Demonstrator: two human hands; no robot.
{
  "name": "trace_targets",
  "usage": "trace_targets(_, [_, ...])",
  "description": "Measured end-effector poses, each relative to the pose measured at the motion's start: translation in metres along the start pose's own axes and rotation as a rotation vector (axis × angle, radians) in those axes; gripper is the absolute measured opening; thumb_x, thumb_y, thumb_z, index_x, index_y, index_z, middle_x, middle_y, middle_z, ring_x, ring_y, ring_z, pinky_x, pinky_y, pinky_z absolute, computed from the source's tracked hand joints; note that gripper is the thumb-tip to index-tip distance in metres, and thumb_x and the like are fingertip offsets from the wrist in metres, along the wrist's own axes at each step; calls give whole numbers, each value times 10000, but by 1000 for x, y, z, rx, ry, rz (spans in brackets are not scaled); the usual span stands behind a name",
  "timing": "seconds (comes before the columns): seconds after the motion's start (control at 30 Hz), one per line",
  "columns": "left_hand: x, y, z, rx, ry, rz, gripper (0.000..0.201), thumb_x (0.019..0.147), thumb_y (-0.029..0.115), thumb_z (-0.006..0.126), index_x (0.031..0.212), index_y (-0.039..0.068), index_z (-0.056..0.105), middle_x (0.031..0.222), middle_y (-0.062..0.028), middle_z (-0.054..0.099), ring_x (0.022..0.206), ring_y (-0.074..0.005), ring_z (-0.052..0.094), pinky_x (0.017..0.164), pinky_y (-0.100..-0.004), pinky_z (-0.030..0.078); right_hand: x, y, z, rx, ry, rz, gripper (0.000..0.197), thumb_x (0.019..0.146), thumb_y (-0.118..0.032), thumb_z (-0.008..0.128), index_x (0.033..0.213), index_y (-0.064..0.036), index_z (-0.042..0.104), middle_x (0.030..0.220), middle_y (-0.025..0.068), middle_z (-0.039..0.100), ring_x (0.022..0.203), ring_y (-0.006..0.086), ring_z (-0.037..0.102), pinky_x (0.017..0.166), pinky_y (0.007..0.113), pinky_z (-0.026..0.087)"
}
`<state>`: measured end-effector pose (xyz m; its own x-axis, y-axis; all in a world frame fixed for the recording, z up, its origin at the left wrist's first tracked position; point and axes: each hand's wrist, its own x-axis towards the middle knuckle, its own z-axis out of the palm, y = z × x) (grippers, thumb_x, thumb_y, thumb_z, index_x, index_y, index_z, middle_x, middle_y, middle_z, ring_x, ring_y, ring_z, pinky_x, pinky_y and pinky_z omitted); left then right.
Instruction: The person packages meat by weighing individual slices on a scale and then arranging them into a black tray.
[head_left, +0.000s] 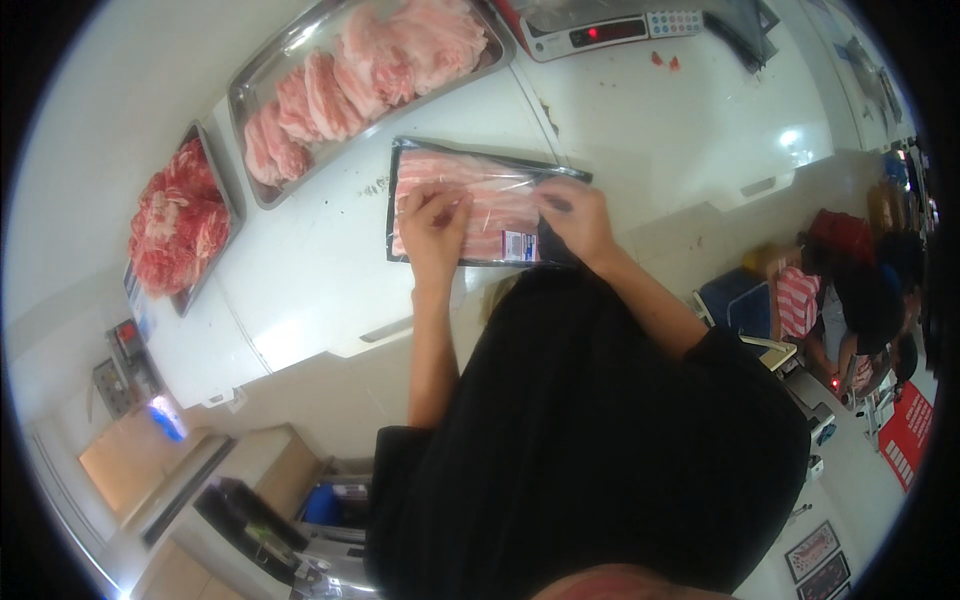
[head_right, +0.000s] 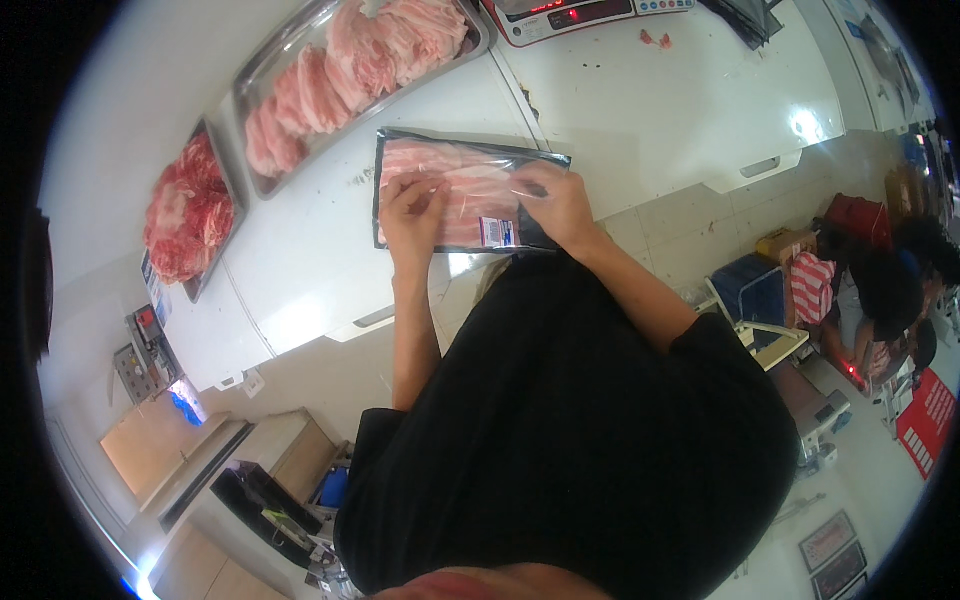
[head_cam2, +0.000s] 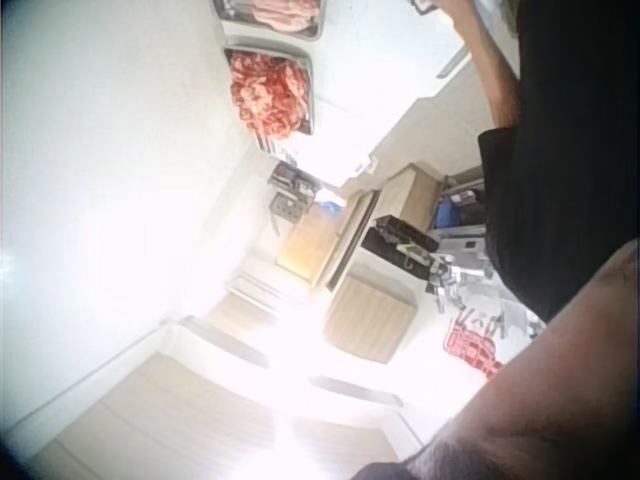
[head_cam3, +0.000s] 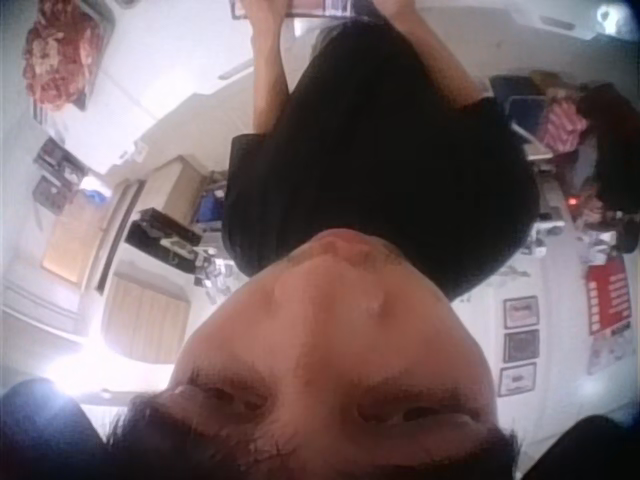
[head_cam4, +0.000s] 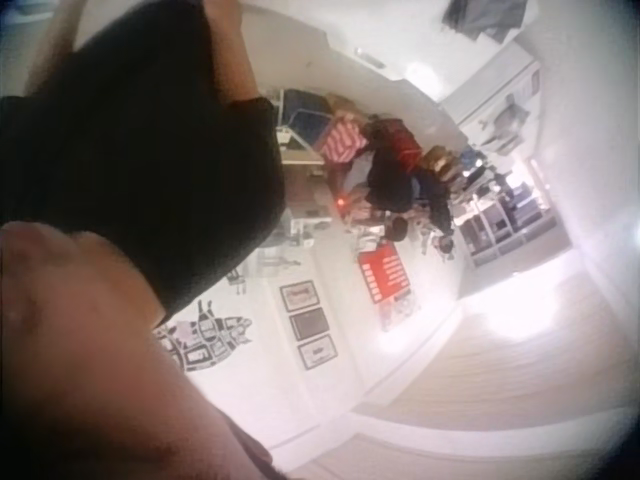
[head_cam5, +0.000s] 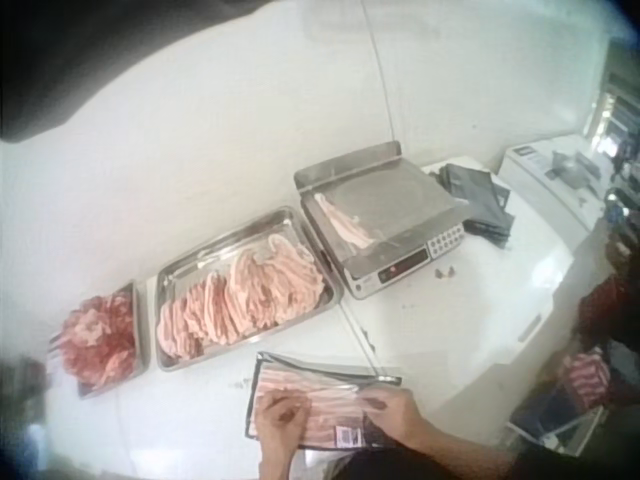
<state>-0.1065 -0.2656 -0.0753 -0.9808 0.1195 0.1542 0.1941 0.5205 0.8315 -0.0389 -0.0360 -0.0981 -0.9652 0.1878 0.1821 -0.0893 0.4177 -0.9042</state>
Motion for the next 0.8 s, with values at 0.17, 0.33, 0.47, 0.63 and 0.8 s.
trace_targets(0.17, [-1,1,-2,78,-3,73,149,838,93,843,955,13,799,1048,-110,695,977,-284,621,806,-372,530,-4,10,5,-139,24,-97,146,857,-22,777,996,-1,738,1040,150,734,952,338,723,823,383,590])
trace_targets(0.33, [-19,4,-14,15,118,153,160,852,64,811,1003,16,786,1040,-119,690,994,-303,630,875,-387,511,-13,8,-28,-89,-22,-176,134,841,5,791,965,-5,740,1026,132,733,899,296,730,792,359,600])
trace_targets(0.47, [-41,18,-32,-16,234,156,163,855,37,795,1014,7,775,1045,-137,688,1005,-319,635,894,-411,508,13,-6,-83,-37,97,-238,156,833,69,777,960,-13,737,972,96,739,819,184,727,727,294,597])
trace_targets(0.63, [-64,29,-46,-26,378,126,148,861,13,796,1006,6,768,1014,-137,689,997,-325,641,886,-416,514,155,-48,-130,-189,327,-406,143,862,31,757,994,-24,751,947,95,750,855,186,747,757,289,587])
trace_targets(0.8, [-97,30,-49,-15,486,30,92,886,9,789,974,7,760,991,-134,691,958,-310,651,860,-402,520,336,-32,-99,-546,46,-160,494,826,-312,848,1229,-43,749,1058,165,779,947,298,759,879,378,582])
